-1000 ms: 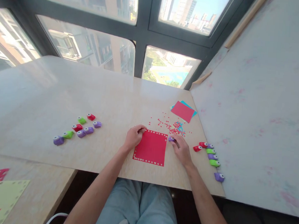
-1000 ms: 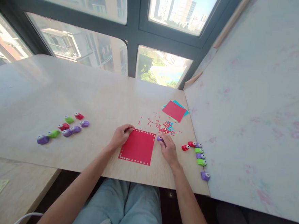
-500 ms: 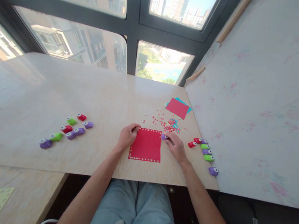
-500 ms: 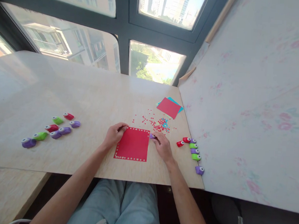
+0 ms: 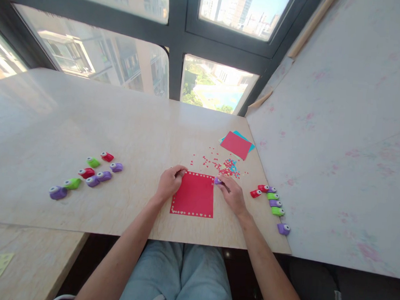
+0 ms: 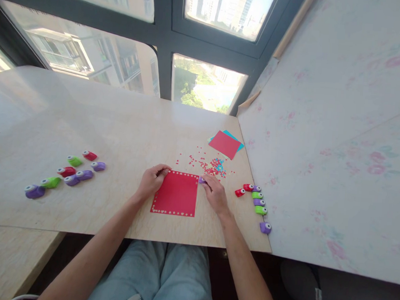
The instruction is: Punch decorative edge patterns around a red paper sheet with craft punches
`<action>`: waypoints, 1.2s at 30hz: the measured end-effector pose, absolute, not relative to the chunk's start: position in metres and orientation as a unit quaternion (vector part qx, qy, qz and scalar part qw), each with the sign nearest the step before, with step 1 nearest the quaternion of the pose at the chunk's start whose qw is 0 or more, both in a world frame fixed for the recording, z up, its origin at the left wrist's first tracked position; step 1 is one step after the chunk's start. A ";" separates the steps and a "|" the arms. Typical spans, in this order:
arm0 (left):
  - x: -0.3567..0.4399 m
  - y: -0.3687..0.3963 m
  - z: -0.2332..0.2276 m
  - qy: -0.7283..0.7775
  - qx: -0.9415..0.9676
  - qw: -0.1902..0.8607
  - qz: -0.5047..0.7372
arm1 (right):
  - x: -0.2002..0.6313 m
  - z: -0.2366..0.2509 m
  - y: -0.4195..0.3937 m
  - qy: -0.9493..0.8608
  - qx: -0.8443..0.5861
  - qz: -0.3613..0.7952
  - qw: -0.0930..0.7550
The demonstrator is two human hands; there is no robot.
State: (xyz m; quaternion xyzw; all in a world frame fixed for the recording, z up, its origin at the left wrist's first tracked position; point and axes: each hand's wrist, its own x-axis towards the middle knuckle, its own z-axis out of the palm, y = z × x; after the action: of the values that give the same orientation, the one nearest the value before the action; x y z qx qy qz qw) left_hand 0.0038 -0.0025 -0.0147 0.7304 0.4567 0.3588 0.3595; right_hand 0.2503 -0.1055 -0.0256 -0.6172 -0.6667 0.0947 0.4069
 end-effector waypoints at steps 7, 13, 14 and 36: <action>0.003 -0.003 -0.013 0.457 0.735 0.355 0.353 | 0.249 -0.024 -0.104 -0.672 -0.607 0.098 0.414; 0.002 -0.003 -0.014 0.459 0.733 0.358 0.353 | 0.247 -0.021 -0.105 -0.675 -0.610 0.091 0.405; 0.002 -0.003 -0.014 0.459 0.732 0.358 0.353 | 0.247 -0.022 -0.105 -0.679 -0.605 0.087 0.406; 0.003 -0.003 -0.017 0.459 0.709 0.379 0.378 | 0.248 -0.029 -0.106 -0.723 -0.567 0.056 0.391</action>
State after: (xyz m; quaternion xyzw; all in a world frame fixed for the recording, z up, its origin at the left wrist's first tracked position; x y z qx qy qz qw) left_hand 0.0031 -0.0029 -0.0174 0.7094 0.4586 0.3777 0.3791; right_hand 0.2477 -0.1059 -0.0288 -0.5668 -0.7230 0.0563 0.3911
